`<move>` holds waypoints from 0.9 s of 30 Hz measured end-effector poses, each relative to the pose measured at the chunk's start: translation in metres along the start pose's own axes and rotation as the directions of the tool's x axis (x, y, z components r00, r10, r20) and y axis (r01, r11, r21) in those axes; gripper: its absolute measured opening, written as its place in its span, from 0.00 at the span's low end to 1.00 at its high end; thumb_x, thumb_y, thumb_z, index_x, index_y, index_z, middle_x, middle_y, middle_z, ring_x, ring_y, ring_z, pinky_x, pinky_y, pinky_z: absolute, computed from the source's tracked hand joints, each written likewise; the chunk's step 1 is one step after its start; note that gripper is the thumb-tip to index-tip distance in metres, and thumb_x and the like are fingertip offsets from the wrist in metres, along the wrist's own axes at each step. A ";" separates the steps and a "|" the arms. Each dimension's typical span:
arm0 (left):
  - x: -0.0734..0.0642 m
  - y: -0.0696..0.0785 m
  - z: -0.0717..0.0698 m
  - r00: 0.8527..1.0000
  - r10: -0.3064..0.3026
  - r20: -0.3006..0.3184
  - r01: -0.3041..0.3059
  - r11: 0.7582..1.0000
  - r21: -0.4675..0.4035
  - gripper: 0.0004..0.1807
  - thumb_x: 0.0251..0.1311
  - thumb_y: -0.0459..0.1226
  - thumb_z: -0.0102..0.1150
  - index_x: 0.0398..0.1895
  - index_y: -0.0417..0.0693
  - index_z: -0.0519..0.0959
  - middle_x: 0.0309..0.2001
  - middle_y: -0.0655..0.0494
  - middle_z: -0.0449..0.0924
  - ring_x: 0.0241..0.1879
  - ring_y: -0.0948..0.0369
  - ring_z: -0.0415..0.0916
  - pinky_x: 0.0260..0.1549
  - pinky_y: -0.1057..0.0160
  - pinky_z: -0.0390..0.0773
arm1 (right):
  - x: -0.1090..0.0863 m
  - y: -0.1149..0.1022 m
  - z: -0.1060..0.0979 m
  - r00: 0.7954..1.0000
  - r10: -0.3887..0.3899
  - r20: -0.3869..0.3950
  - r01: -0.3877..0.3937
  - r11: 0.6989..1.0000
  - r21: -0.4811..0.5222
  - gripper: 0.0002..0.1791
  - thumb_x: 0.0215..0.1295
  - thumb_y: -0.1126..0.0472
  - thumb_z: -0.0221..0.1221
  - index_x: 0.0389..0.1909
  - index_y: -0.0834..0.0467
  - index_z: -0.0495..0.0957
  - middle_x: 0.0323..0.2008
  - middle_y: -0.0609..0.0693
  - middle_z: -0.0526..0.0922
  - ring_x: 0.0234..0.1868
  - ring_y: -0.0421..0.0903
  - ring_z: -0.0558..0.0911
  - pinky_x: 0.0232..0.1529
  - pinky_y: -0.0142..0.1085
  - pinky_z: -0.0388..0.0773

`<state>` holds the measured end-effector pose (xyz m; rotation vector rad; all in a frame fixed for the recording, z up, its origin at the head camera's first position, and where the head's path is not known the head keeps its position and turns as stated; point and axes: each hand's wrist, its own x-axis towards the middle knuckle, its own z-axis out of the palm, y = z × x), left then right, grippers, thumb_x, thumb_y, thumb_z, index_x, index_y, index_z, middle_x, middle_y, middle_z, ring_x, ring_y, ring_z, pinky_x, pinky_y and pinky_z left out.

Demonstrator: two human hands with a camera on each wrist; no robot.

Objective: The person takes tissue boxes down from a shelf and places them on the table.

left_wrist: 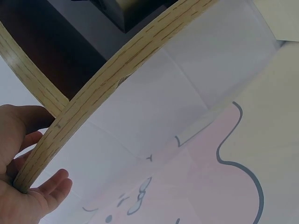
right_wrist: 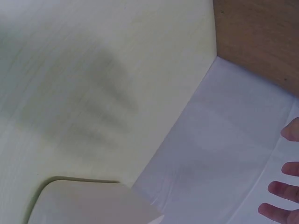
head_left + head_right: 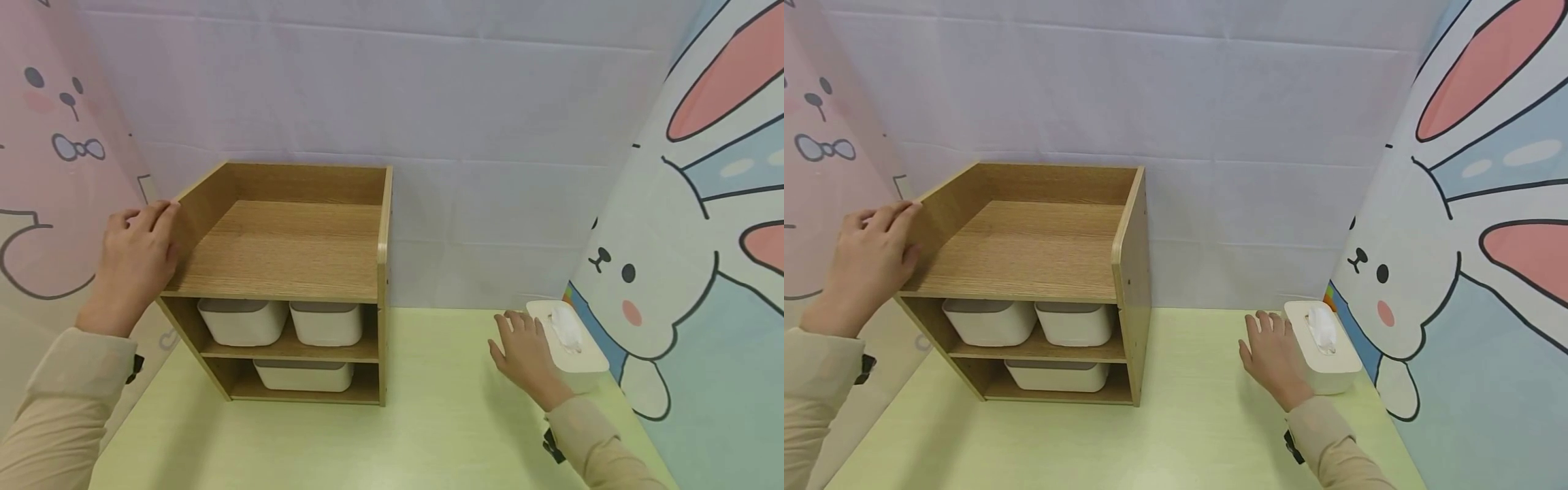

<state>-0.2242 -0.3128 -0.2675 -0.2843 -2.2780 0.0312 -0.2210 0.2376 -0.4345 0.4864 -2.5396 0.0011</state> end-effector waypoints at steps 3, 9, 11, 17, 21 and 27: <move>0.000 0.000 0.000 1.000 0.002 -0.009 -0.002 1.000 -0.004 0.28 0.45 0.23 0.56 0.55 0.31 0.67 0.52 0.31 0.70 0.46 0.33 0.64 0.46 0.35 0.63 | 0.006 -0.013 -0.005 0.997 -0.069 -0.021 0.069 0.998 -0.012 0.25 0.53 0.52 0.60 0.47 0.64 0.73 0.46 0.63 0.76 0.48 0.63 0.74 0.51 0.58 0.69; 0.000 -0.001 0.001 1.000 -0.001 -0.014 0.001 1.000 -0.007 0.28 0.45 0.23 0.56 0.55 0.31 0.68 0.52 0.32 0.70 0.46 0.32 0.64 0.44 0.34 0.64 | 0.014 -0.041 -0.010 0.980 -0.187 -0.061 0.186 0.982 -0.023 0.24 0.52 0.51 0.60 0.46 0.62 0.73 0.45 0.61 0.76 0.48 0.61 0.74 0.49 0.57 0.71; 0.000 -0.001 0.002 1.000 -0.003 -0.016 0.003 1.000 -0.010 0.28 0.45 0.23 0.56 0.55 0.31 0.68 0.52 0.32 0.70 0.46 0.32 0.63 0.45 0.34 0.63 | 0.016 -0.050 -0.011 0.973 -0.219 -0.068 0.218 0.976 -0.023 0.24 0.52 0.51 0.60 0.47 0.61 0.73 0.45 0.60 0.76 0.48 0.60 0.74 0.49 0.57 0.71; 0.001 -0.001 0.003 0.999 0.021 -0.041 -0.022 0.999 -0.026 0.28 0.43 0.22 0.56 0.53 0.30 0.68 0.51 0.32 0.71 0.45 0.34 0.65 0.47 0.38 0.63 | 0.019 -0.075 -0.015 0.949 -0.301 -0.089 0.302 0.953 0.001 0.23 0.53 0.52 0.59 0.47 0.59 0.73 0.46 0.58 0.75 0.49 0.59 0.74 0.50 0.58 0.71; 0.001 -0.002 0.004 0.998 0.037 -0.060 -0.039 0.999 -0.029 0.27 0.42 0.22 0.55 0.52 0.29 0.69 0.50 0.32 0.71 0.45 0.35 0.65 0.47 0.39 0.63 | 0.021 -0.091 -0.020 0.934 -0.348 -0.076 0.349 0.937 -0.007 0.23 0.55 0.50 0.57 0.49 0.58 0.72 0.47 0.57 0.75 0.51 0.59 0.73 0.52 0.57 0.70; 0.000 -0.003 0.005 0.998 0.029 -0.051 -0.031 0.999 -0.026 0.27 0.43 0.22 0.56 0.53 0.30 0.69 0.50 0.31 0.71 0.45 0.35 0.65 0.47 0.39 0.63 | 0.022 -0.114 -0.029 0.901 -0.426 -0.082 0.426 0.905 -0.013 0.23 0.56 0.49 0.56 0.51 0.56 0.72 0.48 0.55 0.75 0.53 0.58 0.72 0.54 0.56 0.69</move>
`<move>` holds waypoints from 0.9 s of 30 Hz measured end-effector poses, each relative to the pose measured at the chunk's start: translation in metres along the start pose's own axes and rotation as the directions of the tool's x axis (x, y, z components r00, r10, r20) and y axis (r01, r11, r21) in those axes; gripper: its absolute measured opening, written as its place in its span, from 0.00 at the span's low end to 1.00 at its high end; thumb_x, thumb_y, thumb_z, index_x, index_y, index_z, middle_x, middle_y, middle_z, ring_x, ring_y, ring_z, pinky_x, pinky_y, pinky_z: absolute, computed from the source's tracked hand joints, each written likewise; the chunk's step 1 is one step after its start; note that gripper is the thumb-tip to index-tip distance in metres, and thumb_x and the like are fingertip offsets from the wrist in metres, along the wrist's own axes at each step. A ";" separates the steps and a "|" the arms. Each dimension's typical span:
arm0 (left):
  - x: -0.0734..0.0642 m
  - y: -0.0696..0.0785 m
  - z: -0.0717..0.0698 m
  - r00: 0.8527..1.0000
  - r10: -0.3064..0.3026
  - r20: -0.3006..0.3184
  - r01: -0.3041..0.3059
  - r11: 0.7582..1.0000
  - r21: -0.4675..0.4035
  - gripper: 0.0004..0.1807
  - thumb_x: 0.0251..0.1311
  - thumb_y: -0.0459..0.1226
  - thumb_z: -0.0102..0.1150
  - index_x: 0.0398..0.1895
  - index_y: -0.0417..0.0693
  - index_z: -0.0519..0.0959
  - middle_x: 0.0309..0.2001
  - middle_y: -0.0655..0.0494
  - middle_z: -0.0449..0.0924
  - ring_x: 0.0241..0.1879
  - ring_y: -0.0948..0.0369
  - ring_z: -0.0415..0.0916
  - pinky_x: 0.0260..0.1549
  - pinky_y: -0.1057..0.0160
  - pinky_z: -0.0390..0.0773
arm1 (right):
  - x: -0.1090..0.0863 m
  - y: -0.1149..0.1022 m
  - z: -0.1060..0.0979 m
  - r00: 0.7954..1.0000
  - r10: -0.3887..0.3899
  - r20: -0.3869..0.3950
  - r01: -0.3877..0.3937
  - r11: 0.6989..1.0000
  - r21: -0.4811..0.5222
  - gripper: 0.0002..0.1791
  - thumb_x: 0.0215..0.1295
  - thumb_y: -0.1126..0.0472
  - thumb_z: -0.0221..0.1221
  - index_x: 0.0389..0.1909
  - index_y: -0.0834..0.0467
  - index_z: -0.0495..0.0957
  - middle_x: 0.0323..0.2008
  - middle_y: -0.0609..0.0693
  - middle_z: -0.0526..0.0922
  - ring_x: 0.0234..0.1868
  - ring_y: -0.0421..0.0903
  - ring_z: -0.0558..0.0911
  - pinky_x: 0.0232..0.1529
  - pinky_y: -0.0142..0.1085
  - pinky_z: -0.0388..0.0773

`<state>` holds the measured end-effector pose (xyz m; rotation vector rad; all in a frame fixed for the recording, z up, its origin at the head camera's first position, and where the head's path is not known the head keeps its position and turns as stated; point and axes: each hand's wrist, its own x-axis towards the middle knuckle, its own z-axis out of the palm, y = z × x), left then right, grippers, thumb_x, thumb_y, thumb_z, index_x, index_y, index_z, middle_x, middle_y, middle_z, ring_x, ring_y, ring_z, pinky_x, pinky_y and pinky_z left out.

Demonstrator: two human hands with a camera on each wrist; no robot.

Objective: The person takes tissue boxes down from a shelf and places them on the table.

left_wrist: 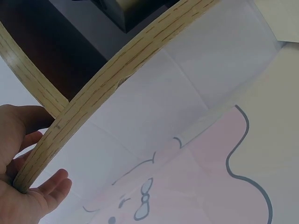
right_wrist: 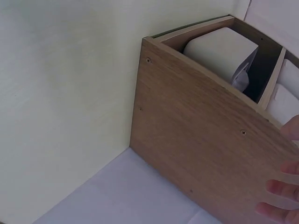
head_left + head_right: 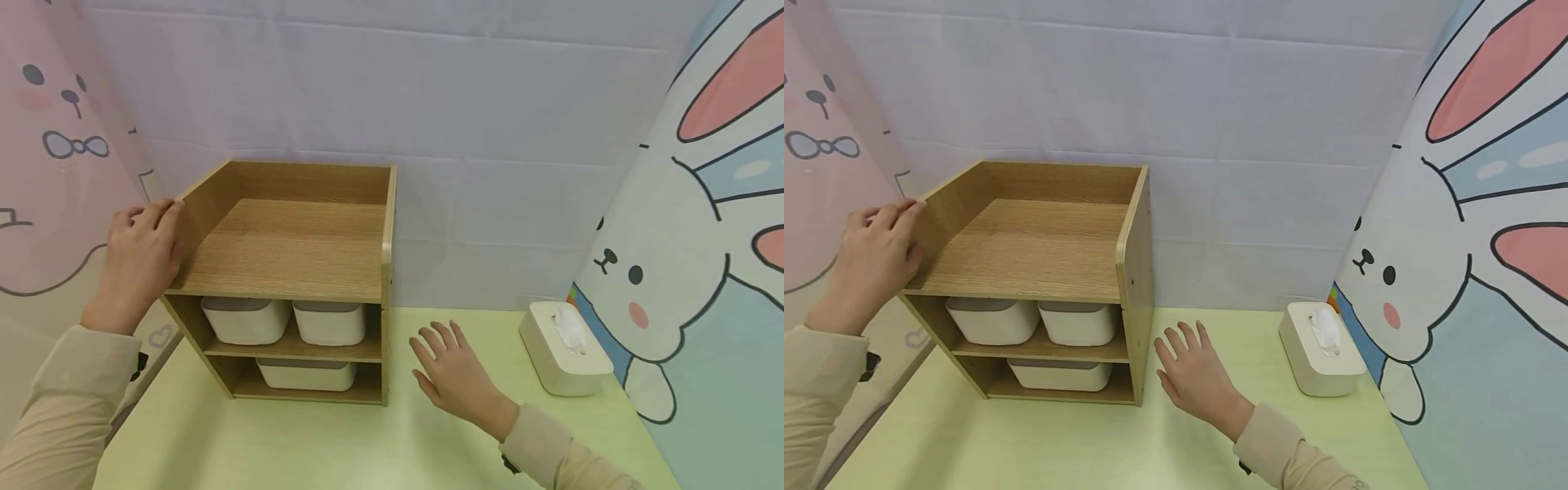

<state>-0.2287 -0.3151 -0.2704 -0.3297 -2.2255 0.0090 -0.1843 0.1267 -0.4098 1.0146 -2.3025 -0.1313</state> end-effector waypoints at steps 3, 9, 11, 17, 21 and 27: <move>0.000 0.000 -0.001 1.000 -0.006 0.008 0.006 1.000 0.003 0.28 0.42 0.22 0.56 0.53 0.30 0.68 0.50 0.31 0.71 0.45 0.35 0.65 0.47 0.38 0.63 | 0.005 -0.009 -0.004 0.999 -0.046 -0.013 0.046 0.999 0.002 0.24 0.55 0.49 0.57 0.51 0.56 0.72 0.48 0.55 0.75 0.54 0.58 0.72 0.54 0.55 0.70; 0.000 0.001 -0.001 1.000 -0.008 0.013 0.008 1.000 0.000 0.28 0.43 0.22 0.56 0.53 0.30 0.68 0.50 0.31 0.71 0.45 0.34 0.65 0.47 0.38 0.63 | 0.012 -0.025 -0.007 0.991 -0.128 -0.035 0.128 0.992 0.003 0.23 0.54 0.49 0.56 0.50 0.56 0.72 0.48 0.54 0.75 0.53 0.56 0.73 0.53 0.54 0.72; 0.000 0.001 -0.002 1.000 -0.010 0.014 0.010 1.000 0.000 0.28 0.43 0.22 0.56 0.53 0.30 0.68 0.50 0.31 0.71 0.45 0.34 0.65 0.46 0.38 0.63 | 0.014 -0.029 -0.008 0.986 -0.156 -0.064 0.157 0.987 0.017 0.22 0.55 0.51 0.54 0.49 0.56 0.72 0.46 0.54 0.76 0.53 0.56 0.74 0.52 0.54 0.72; 0.001 0.003 -0.003 1.000 -0.013 0.014 0.013 1.000 0.001 0.27 0.43 0.22 0.56 0.53 0.30 0.68 0.50 0.31 0.71 0.45 0.34 0.65 0.46 0.37 0.63 | 0.021 -0.038 -0.011 0.960 -0.239 -0.144 0.243 0.970 0.012 0.17 0.61 0.55 0.43 0.47 0.56 0.72 0.45 0.52 0.76 0.50 0.54 0.75 0.50 0.51 0.75; 0.001 0.003 -0.003 1.000 -0.020 0.020 0.020 1.000 0.001 0.27 0.43 0.22 0.56 0.53 0.30 0.68 0.51 0.31 0.70 0.45 0.34 0.65 0.46 0.37 0.63 | 0.028 -0.043 -0.016 0.957 -0.260 -0.125 0.266 0.963 0.031 0.20 0.56 0.55 0.52 0.49 0.56 0.71 0.47 0.52 0.76 0.52 0.53 0.75 0.51 0.50 0.75; 0.000 0.003 -0.004 1.000 -0.014 0.011 0.014 1.000 -0.006 0.27 0.43 0.22 0.56 0.53 0.30 0.69 0.50 0.31 0.71 0.46 0.35 0.65 0.48 0.38 0.63 | 0.042 -0.050 -0.018 0.953 -0.267 -0.141 0.278 0.958 0.066 0.17 0.57 0.58 0.52 0.49 0.56 0.72 0.47 0.53 0.75 0.53 0.53 0.74 0.50 0.47 0.75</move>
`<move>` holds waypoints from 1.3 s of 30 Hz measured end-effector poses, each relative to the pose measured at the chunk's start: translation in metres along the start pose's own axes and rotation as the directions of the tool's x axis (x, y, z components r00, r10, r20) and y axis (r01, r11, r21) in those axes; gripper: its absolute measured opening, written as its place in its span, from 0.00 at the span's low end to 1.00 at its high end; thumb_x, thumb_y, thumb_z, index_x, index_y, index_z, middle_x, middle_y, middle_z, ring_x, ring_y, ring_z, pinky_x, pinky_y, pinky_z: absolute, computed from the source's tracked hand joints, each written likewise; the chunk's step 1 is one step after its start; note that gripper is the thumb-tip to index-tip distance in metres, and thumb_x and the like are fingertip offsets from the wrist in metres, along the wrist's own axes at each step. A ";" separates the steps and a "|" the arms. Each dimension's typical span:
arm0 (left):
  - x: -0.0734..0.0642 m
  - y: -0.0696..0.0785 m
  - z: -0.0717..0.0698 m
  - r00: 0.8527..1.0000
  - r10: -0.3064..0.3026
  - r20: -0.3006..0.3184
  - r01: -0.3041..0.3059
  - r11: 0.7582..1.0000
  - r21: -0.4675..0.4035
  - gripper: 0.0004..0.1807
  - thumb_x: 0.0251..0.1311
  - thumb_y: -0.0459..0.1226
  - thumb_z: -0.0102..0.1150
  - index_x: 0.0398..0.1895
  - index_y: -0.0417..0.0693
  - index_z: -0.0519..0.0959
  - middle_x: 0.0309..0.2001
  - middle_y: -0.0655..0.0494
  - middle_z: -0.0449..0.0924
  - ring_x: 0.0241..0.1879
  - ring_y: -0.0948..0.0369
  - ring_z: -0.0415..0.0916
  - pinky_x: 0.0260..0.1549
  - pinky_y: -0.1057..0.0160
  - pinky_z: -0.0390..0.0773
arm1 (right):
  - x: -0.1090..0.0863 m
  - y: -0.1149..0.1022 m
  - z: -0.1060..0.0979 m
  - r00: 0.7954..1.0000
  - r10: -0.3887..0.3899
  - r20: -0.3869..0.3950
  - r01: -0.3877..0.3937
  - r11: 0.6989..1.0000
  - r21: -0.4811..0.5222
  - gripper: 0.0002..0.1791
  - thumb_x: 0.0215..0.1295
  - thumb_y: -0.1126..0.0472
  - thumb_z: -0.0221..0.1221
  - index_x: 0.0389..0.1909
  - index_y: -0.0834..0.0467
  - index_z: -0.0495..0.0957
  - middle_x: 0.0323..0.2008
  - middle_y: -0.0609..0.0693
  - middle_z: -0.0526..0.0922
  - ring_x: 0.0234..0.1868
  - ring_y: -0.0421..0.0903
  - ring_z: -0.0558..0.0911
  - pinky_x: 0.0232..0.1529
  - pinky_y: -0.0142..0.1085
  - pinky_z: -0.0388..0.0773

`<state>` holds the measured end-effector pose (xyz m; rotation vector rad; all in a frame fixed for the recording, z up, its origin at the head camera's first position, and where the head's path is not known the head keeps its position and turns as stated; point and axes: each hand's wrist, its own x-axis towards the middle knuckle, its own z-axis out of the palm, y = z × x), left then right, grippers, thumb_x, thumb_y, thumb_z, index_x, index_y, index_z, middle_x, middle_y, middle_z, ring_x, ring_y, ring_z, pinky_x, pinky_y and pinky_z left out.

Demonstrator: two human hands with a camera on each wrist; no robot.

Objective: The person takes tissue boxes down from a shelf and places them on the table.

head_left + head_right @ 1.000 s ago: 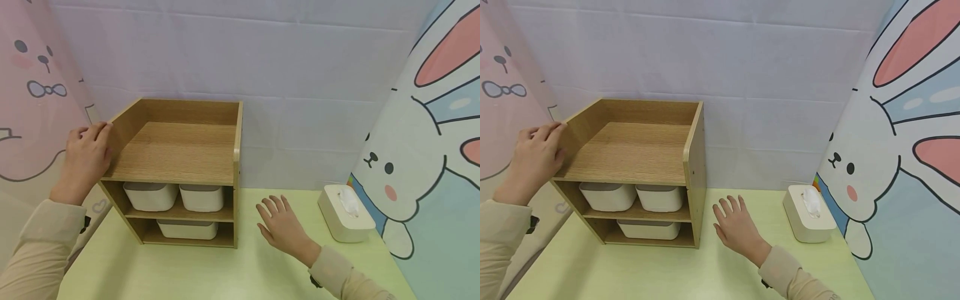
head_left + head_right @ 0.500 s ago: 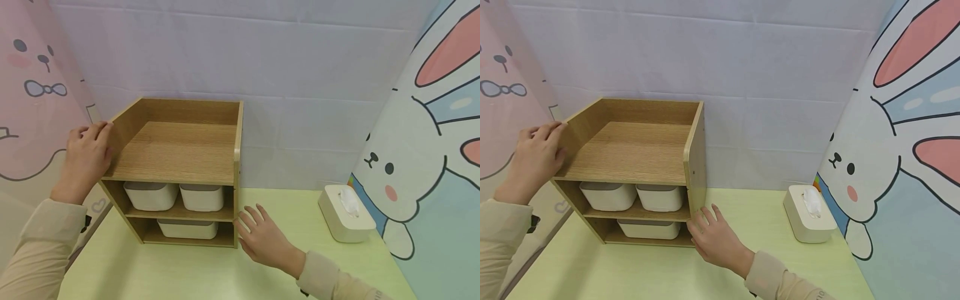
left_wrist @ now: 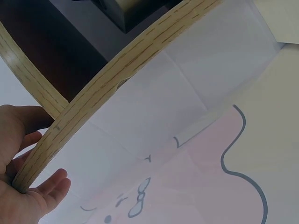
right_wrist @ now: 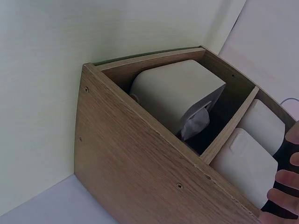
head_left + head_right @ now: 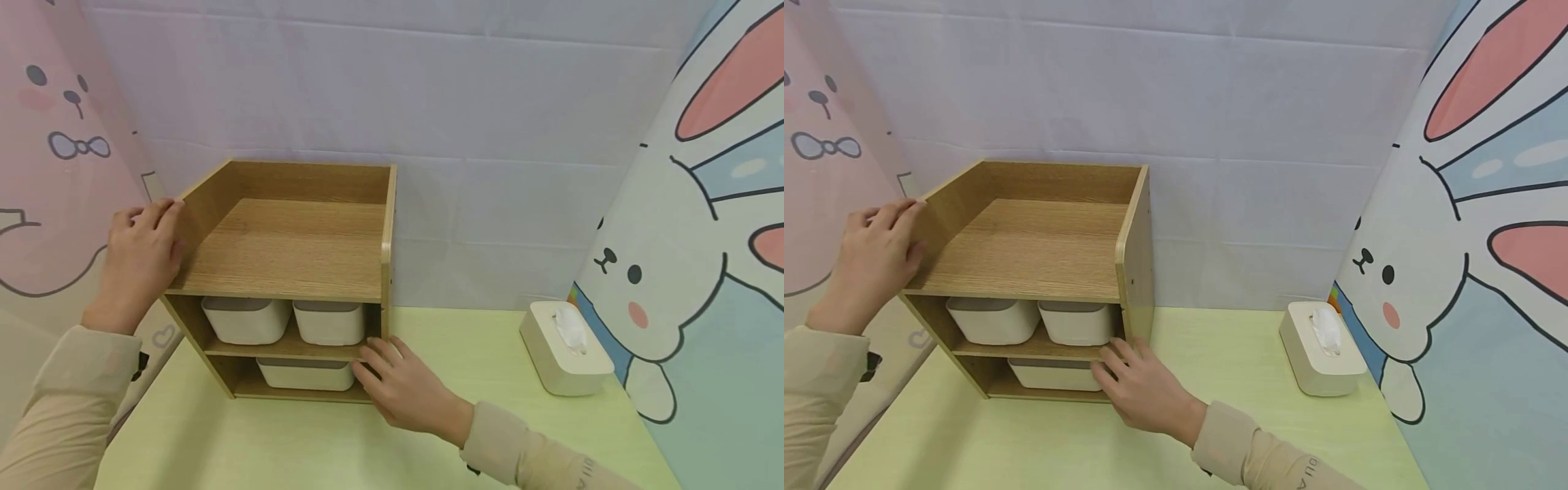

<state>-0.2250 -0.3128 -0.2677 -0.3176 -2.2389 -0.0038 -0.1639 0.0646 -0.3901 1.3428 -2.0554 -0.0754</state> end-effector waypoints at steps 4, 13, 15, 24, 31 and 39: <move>-0.001 -0.001 0.000 1.000 -0.009 0.014 0.009 1.000 0.005 0.27 0.44 0.23 0.56 0.54 0.30 0.68 0.51 0.31 0.70 0.46 0.34 0.65 0.48 0.38 0.62 | 0.013 0.000 0.002 0.999 -0.016 -0.052 0.014 1.000 -0.026 0.16 0.64 0.60 0.41 0.48 0.57 0.72 0.46 0.53 0.76 0.50 0.52 0.75 0.50 0.46 0.76; -0.002 -0.001 0.001 1.000 -0.009 0.017 0.009 1.000 -0.003 0.28 0.44 0.22 0.56 0.54 0.30 0.68 0.51 0.31 0.70 0.47 0.35 0.65 0.49 0.38 0.62 | 0.040 0.002 0.010 0.999 0.047 -0.025 -0.049 0.992 -0.114 0.18 0.56 0.57 0.48 0.49 0.56 0.69 0.49 0.54 0.73 0.51 0.53 0.74 0.49 0.45 0.75; -0.002 -0.001 0.001 1.000 -0.007 0.016 0.007 1.000 -0.003 0.28 0.45 0.22 0.56 0.54 0.30 0.68 0.51 0.31 0.70 0.47 0.35 0.65 0.49 0.38 0.62 | 0.045 0.003 0.012 0.997 0.075 -0.017 -0.077 0.989 -0.127 0.19 0.57 0.57 0.47 0.49 0.56 0.69 0.49 0.54 0.73 0.49 0.52 0.74 0.47 0.43 0.75; -0.001 -0.001 0.000 1.000 0.001 0.008 -0.001 1.000 -0.001 0.28 0.43 0.22 0.56 0.54 0.30 0.68 0.50 0.31 0.70 0.46 0.35 0.65 0.49 0.38 0.62 | 0.064 0.007 0.024 0.984 0.167 0.056 -0.153 0.969 -0.192 0.21 0.61 0.53 0.50 0.54 0.56 0.67 0.46 0.50 0.74 0.36 0.46 0.76 0.31 0.35 0.76; -0.001 -0.001 0.000 1.000 -0.002 0.006 0.002 1.000 0.002 0.28 0.43 0.22 0.57 0.53 0.30 0.68 0.50 0.31 0.71 0.45 0.34 0.65 0.48 0.38 0.62 | 0.074 0.008 0.032 0.973 0.205 0.104 -0.182 0.964 -0.193 0.18 0.60 0.54 0.52 0.51 0.54 0.66 0.39 0.46 0.76 0.28 0.43 0.76 0.25 0.33 0.73; -0.002 -0.001 0.000 1.000 0.002 0.005 -0.002 1.000 0.000 0.28 0.43 0.22 0.57 0.54 0.30 0.68 0.51 0.31 0.70 0.45 0.34 0.64 0.48 0.38 0.62 | 0.079 0.009 0.039 0.958 0.251 0.137 -0.225 0.957 -0.183 0.14 0.59 0.53 0.53 0.45 0.52 0.68 0.30 0.42 0.76 0.25 0.41 0.76 0.19 0.32 0.71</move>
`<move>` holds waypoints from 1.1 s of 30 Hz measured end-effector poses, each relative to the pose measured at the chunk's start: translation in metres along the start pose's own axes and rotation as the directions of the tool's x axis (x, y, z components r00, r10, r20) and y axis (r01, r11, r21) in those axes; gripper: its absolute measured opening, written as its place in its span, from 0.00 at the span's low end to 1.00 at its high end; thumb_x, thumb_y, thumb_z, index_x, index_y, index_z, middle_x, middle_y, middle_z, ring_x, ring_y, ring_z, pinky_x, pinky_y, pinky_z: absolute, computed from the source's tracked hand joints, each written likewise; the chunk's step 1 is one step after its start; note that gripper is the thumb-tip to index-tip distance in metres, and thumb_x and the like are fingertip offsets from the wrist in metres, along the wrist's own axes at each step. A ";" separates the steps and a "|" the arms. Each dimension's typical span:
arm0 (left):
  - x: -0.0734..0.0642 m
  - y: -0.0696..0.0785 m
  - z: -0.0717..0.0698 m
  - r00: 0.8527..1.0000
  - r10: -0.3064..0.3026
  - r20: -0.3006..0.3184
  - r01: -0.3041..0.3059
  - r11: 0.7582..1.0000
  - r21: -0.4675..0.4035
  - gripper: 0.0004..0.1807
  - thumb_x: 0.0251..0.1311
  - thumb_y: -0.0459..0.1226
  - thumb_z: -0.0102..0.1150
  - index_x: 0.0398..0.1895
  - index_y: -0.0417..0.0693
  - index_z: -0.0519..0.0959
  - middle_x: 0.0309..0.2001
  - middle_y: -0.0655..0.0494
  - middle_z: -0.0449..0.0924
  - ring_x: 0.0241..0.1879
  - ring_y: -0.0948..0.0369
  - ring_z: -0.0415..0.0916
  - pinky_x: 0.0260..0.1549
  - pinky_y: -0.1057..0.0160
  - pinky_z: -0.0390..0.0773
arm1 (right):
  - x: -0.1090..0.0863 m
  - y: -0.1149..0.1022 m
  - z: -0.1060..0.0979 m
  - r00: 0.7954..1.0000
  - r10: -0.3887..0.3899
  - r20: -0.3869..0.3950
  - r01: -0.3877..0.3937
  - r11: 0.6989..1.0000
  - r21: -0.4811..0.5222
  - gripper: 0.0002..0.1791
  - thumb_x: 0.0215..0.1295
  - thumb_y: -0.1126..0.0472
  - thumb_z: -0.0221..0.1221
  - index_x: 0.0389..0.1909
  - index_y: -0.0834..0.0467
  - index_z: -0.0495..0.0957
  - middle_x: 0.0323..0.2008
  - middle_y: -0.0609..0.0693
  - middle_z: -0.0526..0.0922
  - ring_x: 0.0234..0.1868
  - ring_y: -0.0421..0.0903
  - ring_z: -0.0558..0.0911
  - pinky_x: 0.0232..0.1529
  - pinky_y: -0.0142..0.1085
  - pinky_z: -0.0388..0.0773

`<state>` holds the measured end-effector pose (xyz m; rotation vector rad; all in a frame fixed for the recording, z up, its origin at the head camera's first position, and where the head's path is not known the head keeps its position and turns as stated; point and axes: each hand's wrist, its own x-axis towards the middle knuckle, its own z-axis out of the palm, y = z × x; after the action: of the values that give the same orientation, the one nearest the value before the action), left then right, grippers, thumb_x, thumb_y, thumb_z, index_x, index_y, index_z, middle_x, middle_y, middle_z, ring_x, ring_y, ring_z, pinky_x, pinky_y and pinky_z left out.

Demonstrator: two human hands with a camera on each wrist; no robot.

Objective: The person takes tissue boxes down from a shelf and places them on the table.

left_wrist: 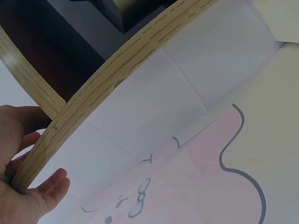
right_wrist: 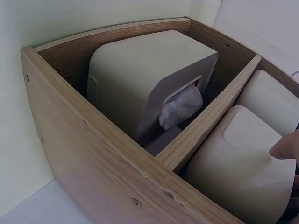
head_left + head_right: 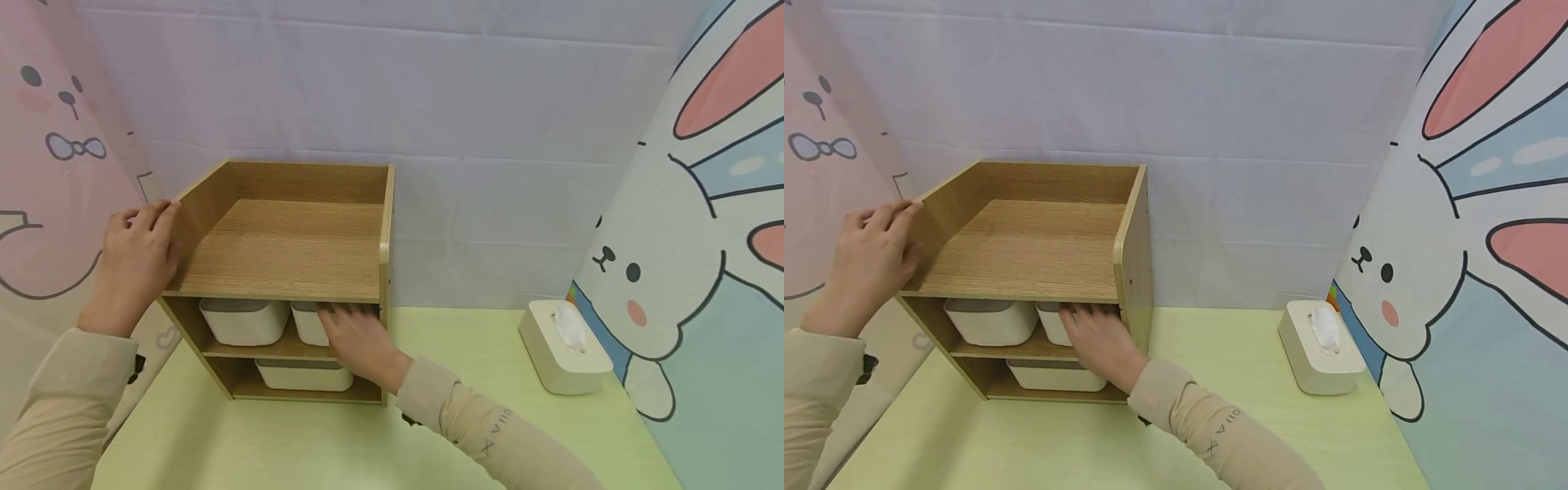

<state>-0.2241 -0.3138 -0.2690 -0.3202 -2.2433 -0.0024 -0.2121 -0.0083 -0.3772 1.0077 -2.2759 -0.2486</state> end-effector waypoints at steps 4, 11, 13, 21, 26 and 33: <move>0.000 0.000 0.000 1.000 -0.002 0.002 0.002 1.000 -0.005 0.29 0.43 0.22 0.58 0.55 0.30 0.68 0.51 0.31 0.70 0.46 0.33 0.64 0.48 0.38 0.62 | 0.001 0.000 0.000 1.000 0.021 0.012 -0.021 1.000 -0.011 0.16 0.60 0.52 0.53 0.47 0.52 0.69 0.32 0.42 0.77 0.26 0.41 0.76 0.20 0.32 0.72; 0.000 0.000 0.001 1.000 -0.002 -0.005 0.002 1.000 -0.007 0.28 0.43 0.22 0.57 0.54 0.30 0.68 0.51 0.31 0.70 0.45 0.34 0.64 0.47 0.38 0.62 | 0.004 -0.001 0.001 0.999 0.037 0.029 -0.037 0.999 0.007 0.19 0.60 0.51 0.54 0.51 0.52 0.69 0.37 0.44 0.78 0.33 0.42 0.78 0.26 0.32 0.75; 0.000 0.000 0.001 1.000 -0.002 -0.010 0.002 1.000 -0.004 0.28 0.43 0.22 0.57 0.54 0.30 0.68 0.50 0.31 0.70 0.45 0.34 0.65 0.47 0.38 0.63 | 0.004 -0.001 0.001 0.999 0.038 0.034 -0.038 0.999 0.007 0.20 0.61 0.50 0.53 0.52 0.53 0.68 0.39 0.45 0.78 0.36 0.42 0.78 0.29 0.33 0.76; 0.000 0.001 0.001 1.000 -0.014 0.008 0.014 1.000 0.014 0.28 0.44 0.22 0.58 0.54 0.31 0.68 0.51 0.31 0.70 0.45 0.34 0.65 0.47 0.37 0.64 | 0.006 -0.001 0.002 0.995 0.033 0.097 -0.039 0.997 0.061 0.27 0.58 0.51 0.58 0.56 0.55 0.64 0.47 0.48 0.75 0.41 0.43 0.76 0.33 0.32 0.77; 0.000 0.000 0.002 1.000 -0.013 0.009 0.013 1.000 0.011 0.28 0.44 0.22 0.57 0.54 0.31 0.68 0.51 0.31 0.70 0.45 0.34 0.65 0.47 0.38 0.63 | 0.007 -0.002 -0.001 0.990 0.034 0.138 -0.048 0.993 0.104 0.30 0.55 0.53 0.61 0.57 0.56 0.62 0.47 0.50 0.74 0.38 0.43 0.76 0.28 0.31 0.76; 0.000 0.000 0.002 1.000 -0.003 -0.009 0.003 1.000 0.001 0.27 0.44 0.22 0.56 0.53 0.30 0.68 0.50 0.31 0.70 0.45 0.35 0.65 0.46 0.38 0.63 | 0.006 -0.002 -0.008 0.974 0.026 0.223 -0.071 0.978 0.194 0.26 0.54 0.57 0.62 0.53 0.55 0.64 0.38 0.47 0.75 0.29 0.42 0.74 0.19 0.29 0.69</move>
<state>-0.2257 -0.3131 -0.2704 -0.3157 -2.2352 -0.0042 -0.2091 -0.0139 -0.3693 1.0689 -2.5642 -0.1148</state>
